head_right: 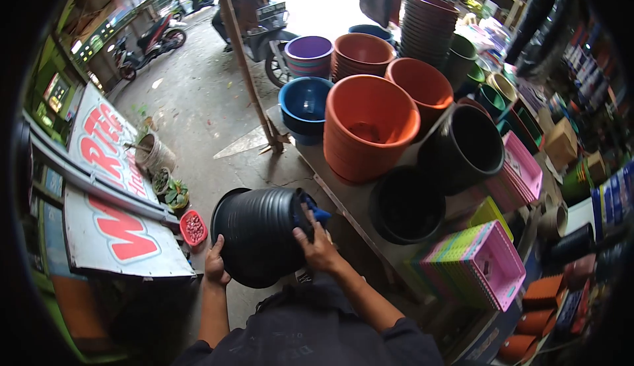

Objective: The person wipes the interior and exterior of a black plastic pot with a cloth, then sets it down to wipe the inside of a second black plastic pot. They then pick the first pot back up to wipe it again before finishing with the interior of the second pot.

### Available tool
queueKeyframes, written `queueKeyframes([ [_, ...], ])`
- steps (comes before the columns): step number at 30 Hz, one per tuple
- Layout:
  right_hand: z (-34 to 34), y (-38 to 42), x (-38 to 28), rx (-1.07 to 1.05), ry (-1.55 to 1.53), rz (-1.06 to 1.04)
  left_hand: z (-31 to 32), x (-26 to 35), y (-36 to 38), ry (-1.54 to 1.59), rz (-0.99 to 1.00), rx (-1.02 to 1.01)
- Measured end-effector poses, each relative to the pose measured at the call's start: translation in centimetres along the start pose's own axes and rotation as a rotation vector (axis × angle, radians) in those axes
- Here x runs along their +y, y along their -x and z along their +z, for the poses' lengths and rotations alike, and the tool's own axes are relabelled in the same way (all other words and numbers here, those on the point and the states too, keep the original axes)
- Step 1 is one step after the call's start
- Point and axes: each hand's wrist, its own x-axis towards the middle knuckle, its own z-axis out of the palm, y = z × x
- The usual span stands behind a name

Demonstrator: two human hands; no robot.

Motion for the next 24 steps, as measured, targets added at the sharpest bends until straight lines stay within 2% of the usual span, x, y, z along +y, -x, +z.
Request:
queueKeyframes([
  [1, -0.9, 0.7, 0.6, -0.153, -0.088, 0.096, 0.4, -0.2, -0.3, -0.007, -0.019, -0.017],
  [2, -1.9, 1.4, 0.1, -0.129, -0.089, 0.106, 0.7, -0.3, -0.5, 0.023, -0.022, -0.005],
  [4, -4.0, 3.1, -0.6, -0.185, -0.302, 0.289, 1.7, -0.7, -1.1, 0.046, -0.049, -0.010],
  [5, -5.8, 4.1, -2.0, -0.179, -0.425, 0.451, 2.2, -1.0, -1.3, 0.009, -0.005, -0.001],
  [6, -6.6, 5.0, -1.4, -0.154, -0.429, 0.463, 2.6, -1.3, -1.5, -0.029, 0.040, 0.008],
  [7, -7.2, 6.1, -0.6, 0.000, -0.607, 0.421, 3.2, -1.6, -1.7, -0.034, 0.020, -0.009],
  [9, -7.9, 7.8, 2.8, 0.252, -0.912, 0.328, 4.6, -2.3, -2.2, -0.296, 0.123, -0.063],
  [10, -8.3, 8.4, 4.5, 0.277, -0.913, 0.327, 5.4, -2.6, -2.4, -0.424, 0.179, -0.094],
  [12, -9.2, 9.5, 6.6, 0.607, -0.940, 0.261, 8.4, -2.7, -2.0, -0.624, 0.184, -0.188],
  [13, -9.7, 10.0, 7.2, 0.744, -0.965, 0.284, 9.7, -2.9, -1.6, -0.749, 0.163, -0.294],
  [14, -10.6, 10.4, 6.7, 0.768, -0.963, 0.281, 11.0, -3.1, -1.4, -0.874, 0.144, -0.401],
  [15, -11.6, 10.7, 5.7, 0.860, -0.920, 0.250, 12.4, -3.3, -1.2, -0.875, 0.139, -0.423],
  [16, -12.6, 11.0, 4.8, 0.949, -0.877, 0.217, 13.8, -3.6, -1.1, -1.104, 0.276, -0.629],
  [17, -13.6, 11.4, 4.4, 0.918, -0.915, 0.194, 15.2, -3.8, -0.8, -1.327, 0.426, -0.837],
  [18, -14.7, 11.7, 4.1, 0.934, -0.919, 0.185, 16.7, -4.3, -0.2, -1.325, 0.458, -0.904],
  [20, -16.6, 12.2, 3.9, 0.861, -0.684, 0.166, 19.2, -4.8, 0.1, -1.497, 0.470, -1.156],
  [21, -17.4, 12.5, 3.9, 0.858, -0.564, 0.211, 20.5, -5.5, 0.0, -1.499, 0.478, -1.169],
  [22, -18.1, 12.9, 2.9, 0.867, -0.569, 0.207, 21.8, -6.3, -0.1, -1.511, 0.573, -1.322],
  [23, -18.9, 13.3, 1.2, 0.821, -0.443, 0.212, 22.8, -7.2, -0.2, -1.518, 0.669, -1.471],
  [24, -19.8, 13.4, 0.4, 0.773, -0.317, 0.209, 23.9, -8.2, -0.5, -1.524, 0.681, -1.473],
])
